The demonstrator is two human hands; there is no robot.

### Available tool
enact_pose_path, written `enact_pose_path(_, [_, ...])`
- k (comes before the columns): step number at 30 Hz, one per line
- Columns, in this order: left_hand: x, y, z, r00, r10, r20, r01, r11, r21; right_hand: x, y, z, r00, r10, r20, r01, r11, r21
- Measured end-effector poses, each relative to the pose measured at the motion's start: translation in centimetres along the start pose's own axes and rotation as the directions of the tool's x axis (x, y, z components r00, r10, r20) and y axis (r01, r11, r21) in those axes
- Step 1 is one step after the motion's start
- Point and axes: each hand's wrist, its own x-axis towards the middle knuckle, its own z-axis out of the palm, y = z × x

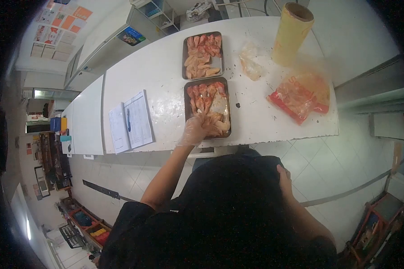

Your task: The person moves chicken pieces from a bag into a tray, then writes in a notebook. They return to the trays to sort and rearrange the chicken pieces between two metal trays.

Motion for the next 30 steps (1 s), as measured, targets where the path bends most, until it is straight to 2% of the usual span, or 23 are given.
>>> enact_pose_path(2, [0.0, -0.8, 0.0, 0.999, -0.03, 0.031, 0.031, 0.999, -0.036, -0.6, -0.2, 0.3, 1.0, -0.004, 0.011, 0.003, 0.997, 0.082])
enact_pose_path(5, [0.7, -2.4, 0.0, 0.995, 0.024, 0.1, -0.028, 0.999, 0.045, 1.5, 1.8, -0.8, 0.997, -0.03, 0.066, 0.025, 0.997, 0.078])
enact_pose_path(7, [1.3, -2.9, -0.7, 0.992, -0.05, 0.119, 0.065, 0.991, -0.12, 0.0, 0.4, -0.2, 0.999, -0.01, 0.031, 0.008, 0.998, 0.062])
enact_pose_path(8, [1.4, -2.8, -1.0, 0.99, -0.052, 0.131, 0.068, 0.99, -0.12, -0.6, -0.2, 0.1, 1.0, -0.003, 0.002, 0.003, 0.999, 0.04])
enact_pose_path(11, [1.8, 1.5, -4.0, 0.984, -0.082, 0.16, 0.133, 0.93, -0.344, -0.7, -0.1, 0.3, 0.999, -0.019, -0.026, 0.021, 0.997, 0.068])
enact_pose_path(12, [2.2, 1.0, -2.7, 0.983, -0.083, 0.161, 0.135, 0.93, -0.342, -0.3, 0.3, 0.2, 1.0, -0.017, -0.025, 0.018, 0.998, 0.068])
enact_pose_path(13, [3.0, -0.4, -0.6, 0.984, 0.059, 0.168, -0.035, 0.99, -0.139, 0.4, 0.8, 0.0, 1.0, -0.011, -0.029, 0.013, 0.998, 0.062])
enact_pose_path(14, [3.4, -0.9, 0.9, 0.959, 0.195, 0.205, -0.213, 0.975, 0.065, 0.8, 1.1, -0.1, 0.999, -0.006, -0.035, 0.007, 0.998, 0.056])
enact_pose_path(15, [3.1, 1.1, 0.7, 0.959, 0.121, 0.254, -0.173, 0.966, 0.191, 0.4, 0.7, 0.2, 0.999, -0.005, -0.037, 0.007, 0.998, 0.059])
enact_pose_path(18, [3.9, 0.8, 1.3, 0.943, 0.123, 0.309, -0.192, 0.96, 0.203, -0.4, 0.1, 0.5, 1.0, -0.02, -0.014, 0.021, 0.996, 0.082])
enact_pose_path(19, [3.9, 3.5, -2.1, 0.909, 0.138, 0.393, -0.186, 0.978, 0.089, -0.3, 0.4, 0.4, 1.0, -0.001, -0.013, 0.003, 0.994, 0.108])
enact_pose_path(20, [3.7, 2.7, -2.5, 0.906, 0.139, 0.399, -0.189, 0.978, 0.089, -0.2, 0.6, 0.3, 1.0, 0.017, -0.009, -0.016, 0.991, 0.134])
enact_pose_path(21, [3.5, 1.5, -2.8, 0.923, 0.012, 0.385, 0.072, 0.977, -0.201, 0.0, 0.9, 0.1, 1.0, 0.022, -0.011, -0.02, 0.99, 0.141])
enact_pose_path(22, [3.4, 0.1, -2.8, 0.904, -0.115, 0.411, 0.316, 0.827, -0.464, 0.1, 1.1, -0.1, 1.0, 0.005, 0.0, -0.005, 0.989, 0.15])
enact_pose_path(23, [3.6, -1.7, -2.8, 0.901, -0.113, 0.418, 0.317, 0.831, -0.458, 0.2, 1.5, -0.1, 1.0, -0.01, 0.011, 0.008, 0.987, 0.158])
enact_pose_path(24, [3.9, -3.8, -2.7, 0.89, -0.115, 0.441, 0.418, 0.592, -0.689, -0.1, 1.4, 0.1, 1.0, -0.005, 0.012, 0.003, 0.987, 0.163])
enact_pose_path(25, [4.0, -4.5, -3.0, 0.881, -0.111, 0.461, 0.473, 0.281, -0.835, -0.7, 0.8, 0.3, 1.0, 0.009, 0.004, -0.009, 0.983, 0.183])
enact_pose_path(26, [3.8, -4.9, -3.1, 0.88, -0.115, 0.46, 0.473, 0.285, -0.834, -1.2, 0.1, 0.5, 1.0, 0.021, -0.003, -0.02, 0.979, 0.202])
enact_pose_path(28, [3.4, -4.3, -4.2, 0.864, -0.038, 0.502, 0.503, 0.016, -0.864, -2.1, -1.0, 1.1, 1.0, 0.023, 0.002, -0.023, 0.978, 0.208])
enact_pose_path(29, [3.2, -3.9, -4.5, 0.864, -0.041, 0.501, 0.502, 0.018, -0.865, -2.5, -1.4, 1.2, 1.0, 0.026, 0.0, -0.025, 0.977, 0.21])
enact_pose_path(30, [3.1, -3.1, -4.4, 0.869, 0.078, 0.489, 0.494, -0.215, -0.842, -2.6, -1.7, 1.2, 1.0, 0.025, 0.004, -0.026, 0.977, 0.21])
